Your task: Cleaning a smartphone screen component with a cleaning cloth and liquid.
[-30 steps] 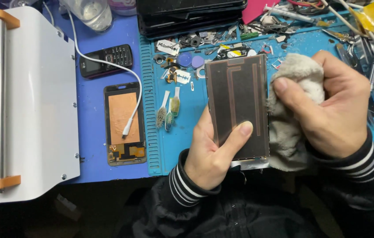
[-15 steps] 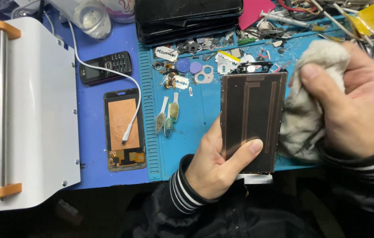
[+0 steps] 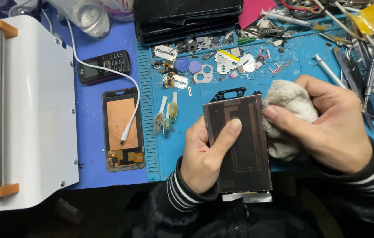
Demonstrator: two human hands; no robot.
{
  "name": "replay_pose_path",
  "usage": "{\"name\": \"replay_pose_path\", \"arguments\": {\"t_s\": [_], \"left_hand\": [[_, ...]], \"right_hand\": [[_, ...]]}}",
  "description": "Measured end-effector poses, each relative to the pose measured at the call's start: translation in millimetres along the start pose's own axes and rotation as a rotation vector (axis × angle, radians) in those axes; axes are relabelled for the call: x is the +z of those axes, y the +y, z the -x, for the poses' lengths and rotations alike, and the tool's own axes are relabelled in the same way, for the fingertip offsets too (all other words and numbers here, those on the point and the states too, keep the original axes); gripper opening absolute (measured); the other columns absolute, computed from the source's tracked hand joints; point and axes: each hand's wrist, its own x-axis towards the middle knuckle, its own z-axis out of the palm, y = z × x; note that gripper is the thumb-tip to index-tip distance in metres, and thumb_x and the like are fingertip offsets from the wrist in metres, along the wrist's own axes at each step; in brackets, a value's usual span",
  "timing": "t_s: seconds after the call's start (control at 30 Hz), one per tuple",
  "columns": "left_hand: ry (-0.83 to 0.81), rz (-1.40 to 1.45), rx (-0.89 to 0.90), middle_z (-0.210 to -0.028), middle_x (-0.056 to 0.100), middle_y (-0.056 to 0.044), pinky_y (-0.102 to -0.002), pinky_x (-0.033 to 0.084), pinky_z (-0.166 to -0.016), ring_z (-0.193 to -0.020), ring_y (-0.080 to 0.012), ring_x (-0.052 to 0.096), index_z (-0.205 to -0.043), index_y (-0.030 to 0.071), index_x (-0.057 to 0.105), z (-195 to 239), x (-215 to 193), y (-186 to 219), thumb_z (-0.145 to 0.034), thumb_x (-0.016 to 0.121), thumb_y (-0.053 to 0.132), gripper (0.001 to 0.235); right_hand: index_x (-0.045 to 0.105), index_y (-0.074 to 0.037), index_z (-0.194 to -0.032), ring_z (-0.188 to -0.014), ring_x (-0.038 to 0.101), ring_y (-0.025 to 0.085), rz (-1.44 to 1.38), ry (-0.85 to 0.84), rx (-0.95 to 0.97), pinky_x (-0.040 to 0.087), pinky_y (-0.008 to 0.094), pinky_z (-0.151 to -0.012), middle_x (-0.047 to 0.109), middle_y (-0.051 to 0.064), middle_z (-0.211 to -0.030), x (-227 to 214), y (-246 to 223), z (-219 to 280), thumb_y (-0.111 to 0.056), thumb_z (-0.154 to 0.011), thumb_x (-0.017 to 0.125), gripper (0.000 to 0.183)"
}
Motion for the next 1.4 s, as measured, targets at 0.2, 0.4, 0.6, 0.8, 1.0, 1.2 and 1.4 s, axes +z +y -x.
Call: {"name": "replay_pose_path", "arguments": {"t_s": [0.2,0.4,0.6,0.8,1.0,1.2,1.4], "left_hand": [[-0.037,-0.034,0.005,-0.086,0.065,-0.002,-0.020,0.048,-0.063,-0.068,-0.0068,0.056,-0.117,-0.001,0.062,1.5,0.9,4.0,-0.103,0.057,0.017,0.024],[-0.090,-0.075,0.001,-0.090,0.068,-0.005,-0.021,0.049,-0.064,-0.070,-0.0084,0.059,-0.117,-0.002,0.062,4.3,2.0,4.6,-0.102,0.058,0.013,0.022],[-0.129,-0.155,-0.053,-0.080,0.061,0.002,-0.020,0.040,-0.059,-0.064,-0.0044,0.048,-0.113,-0.001,0.064,5.1,0.7,9.2,-0.102,0.060,0.014,0.019],[-0.219,-0.063,-0.132,-0.078,0.058,0.005,-0.018,0.036,-0.058,-0.062,-0.0017,0.045,-0.112,0.002,0.062,6.1,-0.7,9.6,-0.103,0.061,0.015,0.017],[-0.224,-0.107,-0.115,-0.075,0.055,0.007,-0.018,0.034,-0.057,-0.061,-0.0022,0.042,-0.108,0.003,0.063,5.3,1.3,13.5,-0.102,0.062,0.014,0.012],[-0.138,-0.055,-0.056,-0.084,0.064,0.001,-0.019,0.043,-0.063,-0.068,-0.0046,0.052,-0.114,-0.001,0.064,3.6,2.5,10.9,-0.102,0.060,0.011,0.017],[-0.057,-0.022,-0.021,-0.085,0.066,-0.002,-0.019,0.046,-0.063,-0.068,-0.0060,0.055,-0.113,-0.002,0.064,1.4,4.2,9.9,-0.102,0.060,0.011,0.018]], "right_hand": [[0.068,0.006,-0.106,-0.060,0.055,0.011,0.068,0.022,-0.007,0.045,0.020,-0.055,0.070,0.009,-0.083,-8.0,-6.8,-9.8,-0.003,-0.093,0.070,0.016],[0.080,-0.003,-0.098,-0.047,0.057,0.014,0.372,-0.100,0.051,0.047,0.027,-0.041,0.078,0.006,-0.066,-18.2,-22.1,-24.3,-0.011,-0.079,0.079,0.021],[0.092,-0.019,-0.086,-0.043,0.066,0.013,0.644,-0.327,0.169,0.055,0.030,-0.043,0.090,-0.002,-0.055,-45.6,-3.1,-45.4,-0.025,-0.075,0.082,0.016],[0.088,-0.016,-0.070,-0.037,0.060,0.012,0.531,-0.557,-0.067,0.049,0.031,-0.037,0.085,-0.004,-0.047,-61.4,24.0,-55.6,-0.020,-0.071,0.082,0.008],[0.084,-0.014,-0.067,-0.036,0.057,0.012,0.515,-0.582,-0.064,0.048,0.030,-0.036,0.083,-0.003,-0.046,-65.4,33.5,-54.8,-0.016,-0.066,0.084,0.002],[0.088,-0.014,-0.088,-0.039,0.056,0.012,0.448,-0.352,-0.120,0.046,0.028,-0.036,0.082,-0.002,-0.052,-52.4,40.9,-49.2,-0.011,-0.063,0.083,0.026],[0.081,-0.007,-0.083,-0.038,0.048,0.012,0.358,-0.134,-0.197,0.040,0.027,-0.036,0.071,0.001,-0.051,-25.2,14.5,-37.3,-0.003,-0.066,0.078,0.018]]}}
